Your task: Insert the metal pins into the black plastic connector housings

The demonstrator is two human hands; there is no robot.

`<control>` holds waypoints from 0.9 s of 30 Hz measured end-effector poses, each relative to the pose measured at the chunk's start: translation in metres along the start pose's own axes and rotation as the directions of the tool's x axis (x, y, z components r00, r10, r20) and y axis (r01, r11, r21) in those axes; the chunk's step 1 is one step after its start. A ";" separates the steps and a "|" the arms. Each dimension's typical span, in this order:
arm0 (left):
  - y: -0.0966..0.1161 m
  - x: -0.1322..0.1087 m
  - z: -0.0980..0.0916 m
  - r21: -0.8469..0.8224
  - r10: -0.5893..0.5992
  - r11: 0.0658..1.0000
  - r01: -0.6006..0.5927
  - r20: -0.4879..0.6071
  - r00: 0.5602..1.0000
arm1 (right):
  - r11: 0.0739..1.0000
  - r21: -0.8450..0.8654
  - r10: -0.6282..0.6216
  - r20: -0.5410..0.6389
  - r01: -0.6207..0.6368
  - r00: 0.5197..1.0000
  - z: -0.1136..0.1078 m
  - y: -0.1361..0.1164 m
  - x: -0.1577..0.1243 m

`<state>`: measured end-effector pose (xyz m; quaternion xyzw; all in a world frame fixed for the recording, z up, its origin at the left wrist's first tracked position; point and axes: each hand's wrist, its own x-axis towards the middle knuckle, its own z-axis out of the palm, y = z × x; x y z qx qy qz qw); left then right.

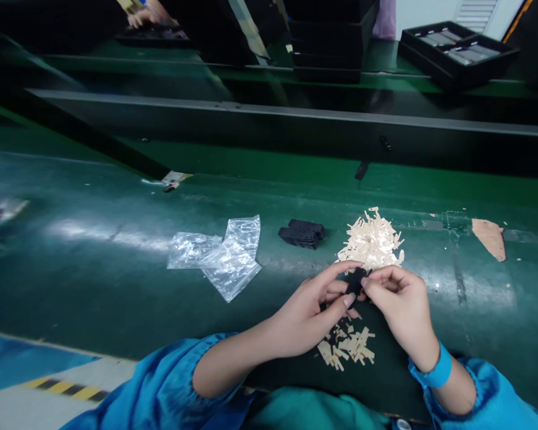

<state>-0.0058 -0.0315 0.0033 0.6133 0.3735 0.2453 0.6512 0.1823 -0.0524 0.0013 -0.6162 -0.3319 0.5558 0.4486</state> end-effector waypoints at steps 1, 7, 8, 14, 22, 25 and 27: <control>0.000 0.000 0.000 0.003 0.000 1.000 0.000 0.000 1.000 | 1.000 -0.009 0.000 0.002 0.000 1.000 0.000 0.000 0.000; 0.002 0.001 0.000 -0.058 -0.060 0.997 0.060 0.001 0.998 | 1.000 -0.003 -0.031 0.015 0.031 0.999 0.001 0.000 0.002; 0.003 0.001 0.000 -0.089 -0.080 0.993 0.080 0.006 0.997 | 0.999 -0.011 -0.035 0.045 0.036 0.998 0.000 -0.001 0.003; 0.005 0.003 -0.005 -0.210 -0.140 0.967 0.144 0.034 0.990 | 0.993 -0.116 0.034 0.237 -0.006 0.971 -0.007 -0.004 0.003; 0.004 0.001 -0.005 -0.217 -0.160 0.962 0.167 0.053 0.986 | 0.993 -0.118 0.061 0.241 -0.033 0.969 -0.008 -0.002 0.003; 0.004 0.000 -0.005 -0.202 -0.155 0.966 0.161 0.046 0.987 | 0.992 -0.121 0.070 0.249 -0.041 0.966 -0.009 -0.002 0.004; 0.005 0.000 -0.006 -0.185 -0.144 0.971 0.150 0.043 0.989 | 0.990 -0.135 0.079 0.259 -0.045 0.963 -0.009 -0.003 0.004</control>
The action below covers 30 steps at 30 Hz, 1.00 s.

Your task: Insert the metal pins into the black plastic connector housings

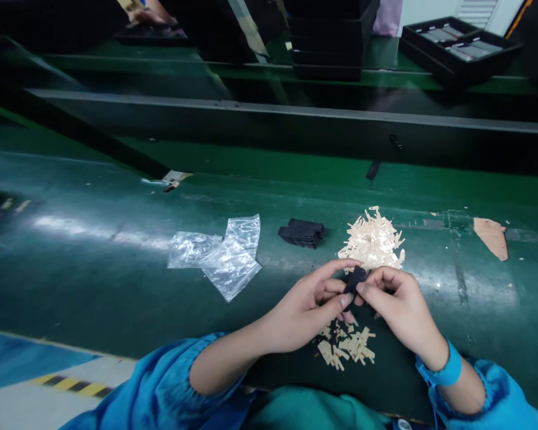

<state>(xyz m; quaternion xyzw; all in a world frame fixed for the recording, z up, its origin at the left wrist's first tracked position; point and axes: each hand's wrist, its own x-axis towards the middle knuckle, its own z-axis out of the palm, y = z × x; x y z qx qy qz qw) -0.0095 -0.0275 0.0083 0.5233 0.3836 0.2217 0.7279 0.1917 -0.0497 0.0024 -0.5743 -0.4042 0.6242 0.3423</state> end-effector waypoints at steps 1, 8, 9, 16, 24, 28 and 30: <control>0.001 0.000 0.000 0.007 0.003 1.000 -0.003 0.000 1.000 | 1.000 -0.002 0.004 0.007 -0.004 1.000 0.000 0.000 0.000; 0.000 0.000 -0.001 0.030 -0.003 1.000 0.003 0.001 1.000 | 0.997 0.071 0.020 0.026 -0.021 0.999 -0.003 -0.001 0.001; -0.001 0.000 -0.001 0.042 0.006 0.999 -0.006 -0.003 1.000 | 0.997 0.078 0.019 0.026 -0.021 0.999 -0.003 -0.001 0.001; -0.001 -0.002 -0.001 0.035 0.044 0.998 -0.045 0.022 0.999 | 0.934 0.319 0.129 0.125 -0.163 0.984 -0.003 -0.002 0.005; -0.001 -0.001 0.000 -0.045 0.026 0.999 -0.024 0.035 0.999 | 0.886 0.378 0.199 0.214 -0.269 0.956 -0.003 -0.001 0.006; -0.001 -0.002 -0.001 -0.009 0.032 0.999 -0.032 0.010 0.999 | 0.943 0.296 0.117 0.128 -0.150 0.985 0.000 -0.003 0.003; -0.001 -0.002 0.000 0.015 0.044 0.999 -0.044 -0.003 0.999 | 0.959 0.260 0.096 0.084 -0.115 0.992 0.001 -0.004 0.002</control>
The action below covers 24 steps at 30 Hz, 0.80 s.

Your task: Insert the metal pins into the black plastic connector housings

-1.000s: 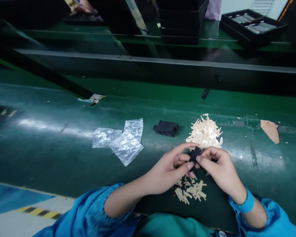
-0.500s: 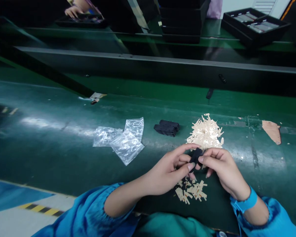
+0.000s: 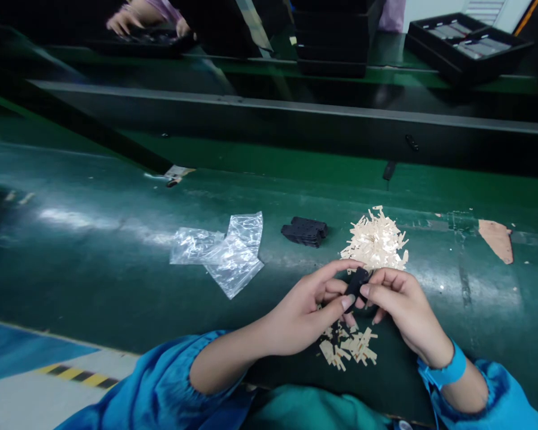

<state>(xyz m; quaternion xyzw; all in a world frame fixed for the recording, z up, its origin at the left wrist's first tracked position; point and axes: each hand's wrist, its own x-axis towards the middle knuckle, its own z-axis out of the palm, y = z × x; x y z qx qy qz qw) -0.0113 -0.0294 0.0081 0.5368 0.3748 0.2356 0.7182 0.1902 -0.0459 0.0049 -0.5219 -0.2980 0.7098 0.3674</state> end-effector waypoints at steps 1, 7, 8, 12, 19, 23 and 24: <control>0.000 0.000 0.000 0.010 0.007 1.000 -0.007 -0.005 1.000 | 1.000 -0.009 -0.008 -0.018 0.008 1.000 0.000 0.000 0.000; 0.002 0.000 0.000 0.050 0.031 0.998 -0.030 -0.017 0.999 | 1.000 -0.015 -0.017 -0.019 0.017 1.000 0.000 0.004 -0.001; 0.002 0.000 0.000 0.056 0.030 0.998 -0.029 -0.017 0.999 | 1.000 -0.016 -0.017 -0.016 0.017 1.000 0.000 0.005 -0.001; 0.002 0.001 0.001 0.090 0.033 0.995 -0.031 -0.016 0.999 | 1.000 -0.005 -0.023 -0.037 0.023 0.999 0.001 0.007 -0.001; 0.004 0.000 0.006 0.125 0.108 0.987 -0.102 -0.042 0.993 | 0.994 0.097 0.054 -0.038 -0.050 0.998 0.005 0.004 -0.003; 0.002 0.000 0.006 0.097 0.082 0.992 -0.077 -0.056 0.995 | 0.997 0.072 0.030 -0.048 -0.027 0.998 0.005 0.005 -0.002; 0.002 0.001 0.006 0.091 0.068 0.994 -0.063 -0.057 0.996 | 0.998 0.055 0.018 -0.055 -0.015 0.998 0.004 0.006 -0.002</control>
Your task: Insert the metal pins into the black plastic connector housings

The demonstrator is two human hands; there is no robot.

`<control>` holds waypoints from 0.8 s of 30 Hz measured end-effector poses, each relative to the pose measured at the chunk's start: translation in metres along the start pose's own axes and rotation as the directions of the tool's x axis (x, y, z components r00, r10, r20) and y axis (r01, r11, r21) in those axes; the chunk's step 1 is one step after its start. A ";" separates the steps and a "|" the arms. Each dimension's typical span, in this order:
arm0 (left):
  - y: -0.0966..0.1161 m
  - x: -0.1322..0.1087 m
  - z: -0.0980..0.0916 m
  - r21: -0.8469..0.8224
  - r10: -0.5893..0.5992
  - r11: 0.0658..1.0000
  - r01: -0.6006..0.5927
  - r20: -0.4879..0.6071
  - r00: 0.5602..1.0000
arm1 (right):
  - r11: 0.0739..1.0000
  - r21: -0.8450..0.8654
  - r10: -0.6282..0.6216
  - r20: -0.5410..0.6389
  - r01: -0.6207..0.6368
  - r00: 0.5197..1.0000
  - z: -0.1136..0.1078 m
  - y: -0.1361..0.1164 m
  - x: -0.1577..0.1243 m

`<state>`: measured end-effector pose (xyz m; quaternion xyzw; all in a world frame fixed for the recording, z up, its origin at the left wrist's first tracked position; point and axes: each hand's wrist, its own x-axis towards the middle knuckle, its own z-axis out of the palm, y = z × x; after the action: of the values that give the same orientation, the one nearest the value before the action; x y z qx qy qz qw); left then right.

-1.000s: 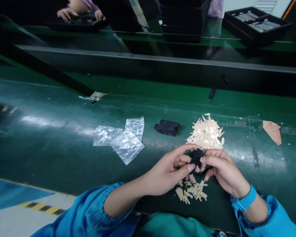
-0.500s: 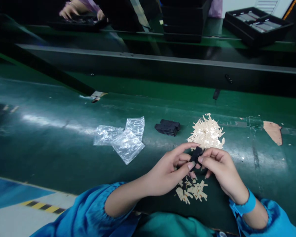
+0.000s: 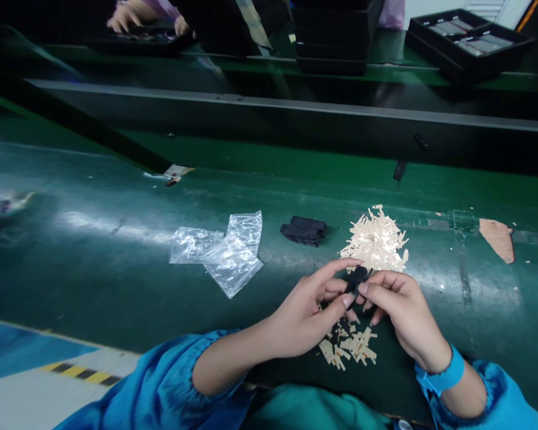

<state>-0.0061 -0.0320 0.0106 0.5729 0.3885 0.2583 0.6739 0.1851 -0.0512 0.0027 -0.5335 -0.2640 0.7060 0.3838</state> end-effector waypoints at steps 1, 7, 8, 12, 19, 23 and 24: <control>0.000 0.000 0.000 -0.006 -0.014 1.000 0.014 -0.001 1.000 | 1.000 -0.019 -0.012 -0.005 0.012 1.000 0.000 0.001 0.000; 0.001 0.001 -0.002 -0.048 -0.070 0.996 0.070 0.012 0.997 | 0.988 -0.138 -0.075 -0.046 0.068 0.996 -0.001 0.002 -0.001; 0.001 0.001 -0.002 -0.048 -0.071 0.996 0.072 0.013 0.997 | 0.986 -0.150 -0.082 -0.052 0.074 0.995 -0.002 0.002 -0.001; 0.001 0.000 -0.002 -0.044 -0.064 0.997 0.065 0.023 0.998 | 0.979 -0.180 -0.113 -0.062 0.100 0.992 -0.002 0.003 -0.001; 0.002 -0.001 -0.003 -0.057 -0.046 0.997 0.051 0.089 0.995 | 0.973 -0.201 -0.132 -0.089 0.112 0.987 0.000 0.001 -0.001; 0.001 -0.001 -0.004 -0.098 -0.063 0.993 0.071 0.084 0.994 | 0.966 -0.228 -0.143 -0.095 0.118 0.985 0.000 0.000 -0.001; 0.001 -0.001 -0.003 -0.106 -0.069 0.991 0.077 0.082 0.994 | 0.963 -0.239 -0.150 -0.095 0.123 0.984 0.000 0.000 -0.001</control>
<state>-0.0096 -0.0309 0.0113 0.5304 0.3678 0.2317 0.7278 0.1855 -0.0521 0.0032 -0.5941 -0.3589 0.6108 0.3809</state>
